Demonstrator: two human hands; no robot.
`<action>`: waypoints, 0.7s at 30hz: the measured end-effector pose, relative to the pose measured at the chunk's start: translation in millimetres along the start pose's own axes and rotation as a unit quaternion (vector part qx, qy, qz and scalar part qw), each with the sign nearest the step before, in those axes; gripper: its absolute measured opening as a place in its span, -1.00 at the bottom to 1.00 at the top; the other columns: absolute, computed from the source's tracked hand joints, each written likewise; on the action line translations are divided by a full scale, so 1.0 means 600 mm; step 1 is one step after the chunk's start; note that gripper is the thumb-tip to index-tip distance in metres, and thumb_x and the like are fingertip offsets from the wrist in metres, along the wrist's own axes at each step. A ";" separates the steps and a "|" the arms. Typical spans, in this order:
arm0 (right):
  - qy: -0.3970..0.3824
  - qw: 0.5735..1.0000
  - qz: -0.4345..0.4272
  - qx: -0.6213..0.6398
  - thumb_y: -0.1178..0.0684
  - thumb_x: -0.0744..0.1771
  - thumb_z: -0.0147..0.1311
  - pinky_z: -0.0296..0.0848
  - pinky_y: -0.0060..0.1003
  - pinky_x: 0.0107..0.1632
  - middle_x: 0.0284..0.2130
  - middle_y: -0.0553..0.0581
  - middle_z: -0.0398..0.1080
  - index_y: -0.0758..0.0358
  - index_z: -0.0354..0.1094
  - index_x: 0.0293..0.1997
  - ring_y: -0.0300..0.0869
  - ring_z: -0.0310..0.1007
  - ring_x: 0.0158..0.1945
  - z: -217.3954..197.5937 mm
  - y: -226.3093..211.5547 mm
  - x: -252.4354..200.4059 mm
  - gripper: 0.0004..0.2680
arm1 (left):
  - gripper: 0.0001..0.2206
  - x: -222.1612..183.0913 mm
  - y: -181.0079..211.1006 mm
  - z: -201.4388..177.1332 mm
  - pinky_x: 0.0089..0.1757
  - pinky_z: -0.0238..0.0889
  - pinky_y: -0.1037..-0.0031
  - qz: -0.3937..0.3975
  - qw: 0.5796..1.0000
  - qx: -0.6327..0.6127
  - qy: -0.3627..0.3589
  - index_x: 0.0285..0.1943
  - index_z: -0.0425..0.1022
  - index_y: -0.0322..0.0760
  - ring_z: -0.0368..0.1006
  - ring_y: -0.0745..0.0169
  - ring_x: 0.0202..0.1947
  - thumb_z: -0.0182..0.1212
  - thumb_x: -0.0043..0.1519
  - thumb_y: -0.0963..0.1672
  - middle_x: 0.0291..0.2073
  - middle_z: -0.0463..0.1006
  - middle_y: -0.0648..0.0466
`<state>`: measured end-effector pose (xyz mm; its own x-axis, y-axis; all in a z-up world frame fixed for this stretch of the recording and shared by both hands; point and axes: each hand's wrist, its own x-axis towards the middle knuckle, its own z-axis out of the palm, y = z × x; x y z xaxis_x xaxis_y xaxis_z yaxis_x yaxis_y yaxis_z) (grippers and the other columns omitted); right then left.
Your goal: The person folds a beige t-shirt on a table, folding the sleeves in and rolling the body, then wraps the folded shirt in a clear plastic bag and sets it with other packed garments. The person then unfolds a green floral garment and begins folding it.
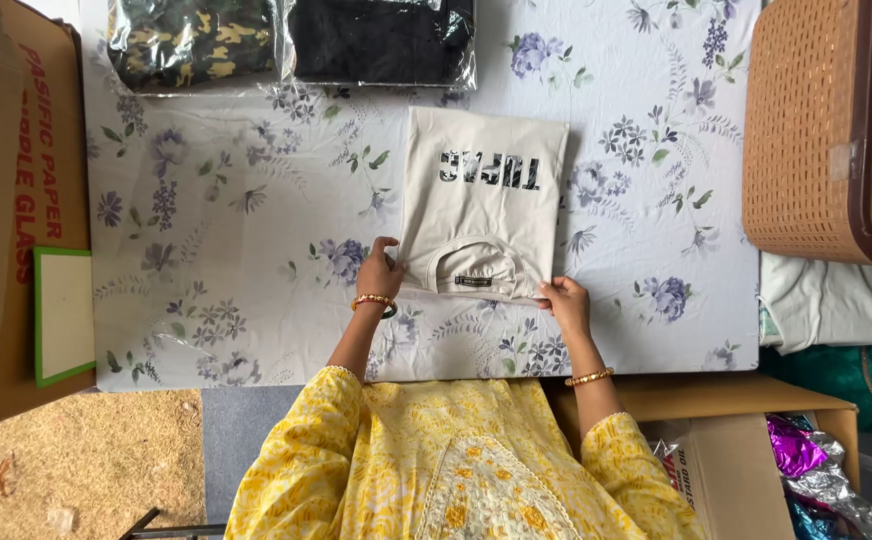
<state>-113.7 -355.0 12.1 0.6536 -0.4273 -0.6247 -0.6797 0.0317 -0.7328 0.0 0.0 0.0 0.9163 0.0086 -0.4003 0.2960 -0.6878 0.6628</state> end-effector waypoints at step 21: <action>-0.012 0.981 -0.122 0.147 0.28 0.20 0.29 0.51 -0.32 0.02 -0.05 0.12 0.45 0.32 0.22 0.18 -0.23 0.49 -0.05 0.073 -0.001 -0.060 -0.56 | -0.49 -0.038 0.023 -0.045 0.29 -0.05 0.01 0.388 0.891 0.232 -0.040 0.14 0.53 0.06 0.24 0.05 0.33 0.29 -0.04 -0.22 0.23 0.41 0.10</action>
<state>-122.4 -300.1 23.5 0.7950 -0.4336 -0.4242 -0.3781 0.1926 -0.9055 -9.4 9.8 35.2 0.7694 -0.6387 0.0089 -0.5783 -0.6907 0.4342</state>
